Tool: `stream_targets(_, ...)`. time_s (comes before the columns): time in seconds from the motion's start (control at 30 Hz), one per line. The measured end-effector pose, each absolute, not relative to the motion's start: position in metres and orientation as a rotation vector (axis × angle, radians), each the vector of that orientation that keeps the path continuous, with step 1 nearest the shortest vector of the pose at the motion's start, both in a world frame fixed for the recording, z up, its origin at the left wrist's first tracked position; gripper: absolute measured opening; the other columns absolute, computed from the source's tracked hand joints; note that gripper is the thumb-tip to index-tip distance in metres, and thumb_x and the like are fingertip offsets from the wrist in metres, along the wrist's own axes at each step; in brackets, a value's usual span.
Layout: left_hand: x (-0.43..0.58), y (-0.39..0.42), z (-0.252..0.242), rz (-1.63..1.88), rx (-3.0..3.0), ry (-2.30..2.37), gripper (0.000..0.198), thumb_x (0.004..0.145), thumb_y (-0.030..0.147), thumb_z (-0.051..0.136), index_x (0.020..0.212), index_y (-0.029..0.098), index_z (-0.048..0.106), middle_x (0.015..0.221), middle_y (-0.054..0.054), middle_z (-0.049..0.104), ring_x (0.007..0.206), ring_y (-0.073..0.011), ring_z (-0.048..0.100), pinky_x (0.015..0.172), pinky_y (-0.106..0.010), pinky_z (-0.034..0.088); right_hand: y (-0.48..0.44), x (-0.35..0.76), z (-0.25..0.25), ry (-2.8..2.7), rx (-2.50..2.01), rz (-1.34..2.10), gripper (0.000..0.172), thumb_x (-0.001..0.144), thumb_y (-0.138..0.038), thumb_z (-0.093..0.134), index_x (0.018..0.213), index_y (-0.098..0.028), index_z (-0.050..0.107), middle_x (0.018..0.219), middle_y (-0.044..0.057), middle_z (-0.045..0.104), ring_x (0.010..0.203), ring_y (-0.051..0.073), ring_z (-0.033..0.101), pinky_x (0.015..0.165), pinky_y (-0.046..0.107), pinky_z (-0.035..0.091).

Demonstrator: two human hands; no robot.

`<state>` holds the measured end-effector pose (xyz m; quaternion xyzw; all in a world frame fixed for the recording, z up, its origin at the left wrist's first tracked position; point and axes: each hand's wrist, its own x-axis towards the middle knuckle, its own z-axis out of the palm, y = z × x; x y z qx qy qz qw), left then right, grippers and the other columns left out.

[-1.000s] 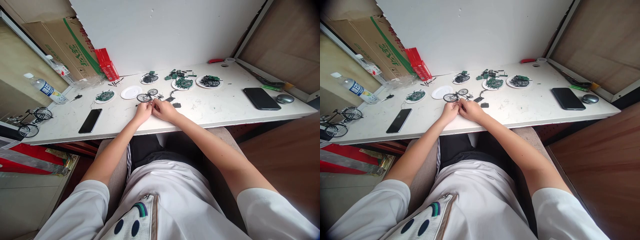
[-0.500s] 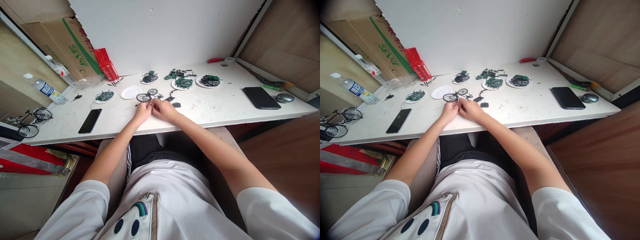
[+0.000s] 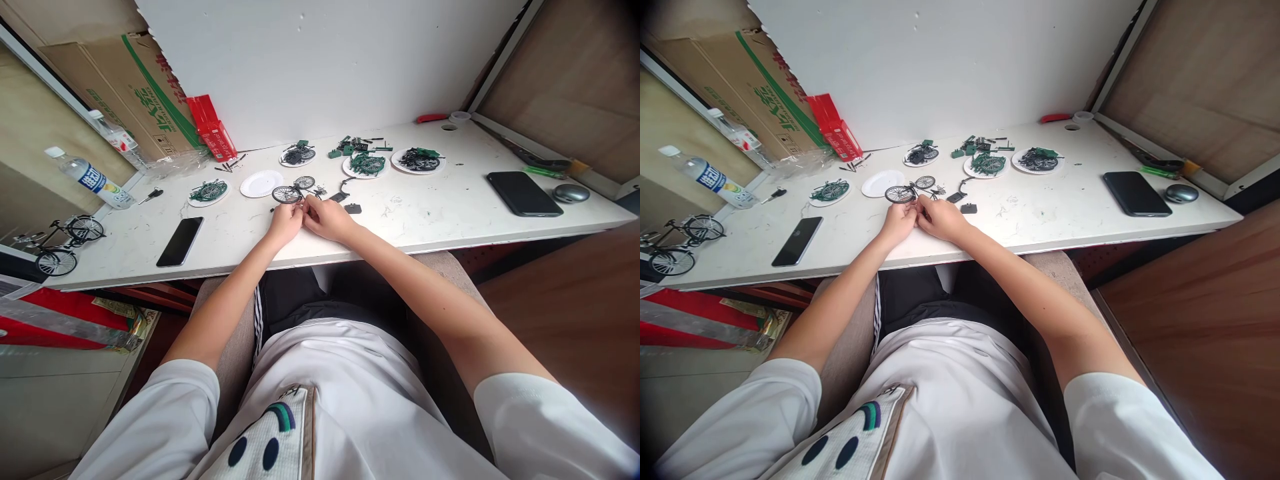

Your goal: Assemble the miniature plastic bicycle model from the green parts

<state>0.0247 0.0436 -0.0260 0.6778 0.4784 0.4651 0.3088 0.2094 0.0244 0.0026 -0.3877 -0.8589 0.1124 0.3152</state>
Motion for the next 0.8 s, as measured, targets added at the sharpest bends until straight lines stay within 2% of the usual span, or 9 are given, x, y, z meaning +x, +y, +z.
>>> stream_targets(0.23, 0.0256, 0.0428, -0.0238, 1.213, 1.791, 1.299, 0.021, 0.097, 0.019, 0.059, 0.104, 0.018, 0.079, 0.086, -0.008, 0.078, 0.073, -0.0218, 0.073, 0.089, -0.041, 0.065, 0.0241, 0.2093, 0.0032, -2.268, -1.019, 0.281, 0.019, 0.097, -0.028, 0.051, 0.111, -0.02, 0.06, 0.087, 0.009, 0.077, 0.07, 0.026, 0.062, 0.064, 0.032, 0.035)
stream_targets(0.43, 0.0254, 0.0436, -0.0237, 1.216, 1.782, 1.31, 0.02, 0.096, 0.02, 0.059, 0.101, 0.016, 0.078, 0.089, -0.009, 0.079, 0.073, -0.0207, 0.073, 0.085, -0.038, 0.066, 0.0245, 0.2089, 0.0019, -2.267, -0.998, 0.257, 0.019, 0.097, -0.028, 0.05, 0.11, -0.02, 0.06, 0.085, 0.008, 0.076, 0.07, 0.026, 0.063, 0.064, 0.031, 0.034)
stream_targets(0.63, 0.0255, 0.0444, -0.0254, 1.24, 1.805, 1.294, 0.018, 0.097, 0.018, 0.058, 0.097, 0.017, 0.077, 0.083, -0.007, 0.077, 0.066, -0.0184, 0.07, 0.08, -0.035, 0.064, 0.0231, 0.2082, 0.003, -2.266, -1.001, 0.245, 0.018, 0.097, -0.029, 0.05, 0.11, -0.02, 0.06, 0.084, 0.008, 0.075, 0.071, 0.027, 0.063, 0.066, 0.032, 0.037)
stream_targets(0.8, 0.0256, 0.0461, -0.0272, 1.258, 1.79, 1.275, 0.017, 0.097, 0.018, 0.059, 0.098, 0.016, 0.077, 0.087, -0.009, 0.079, 0.072, -0.0192, 0.073, 0.08, -0.033, 0.064, 0.0238, 0.2081, 0.0023, -2.273, -1.007, 0.239, 0.018, 0.099, -0.029, 0.049, 0.111, -0.02, 0.059, 0.084, 0.009, 0.075, 0.074, 0.028, 0.064, 0.07, 0.033, 0.04)
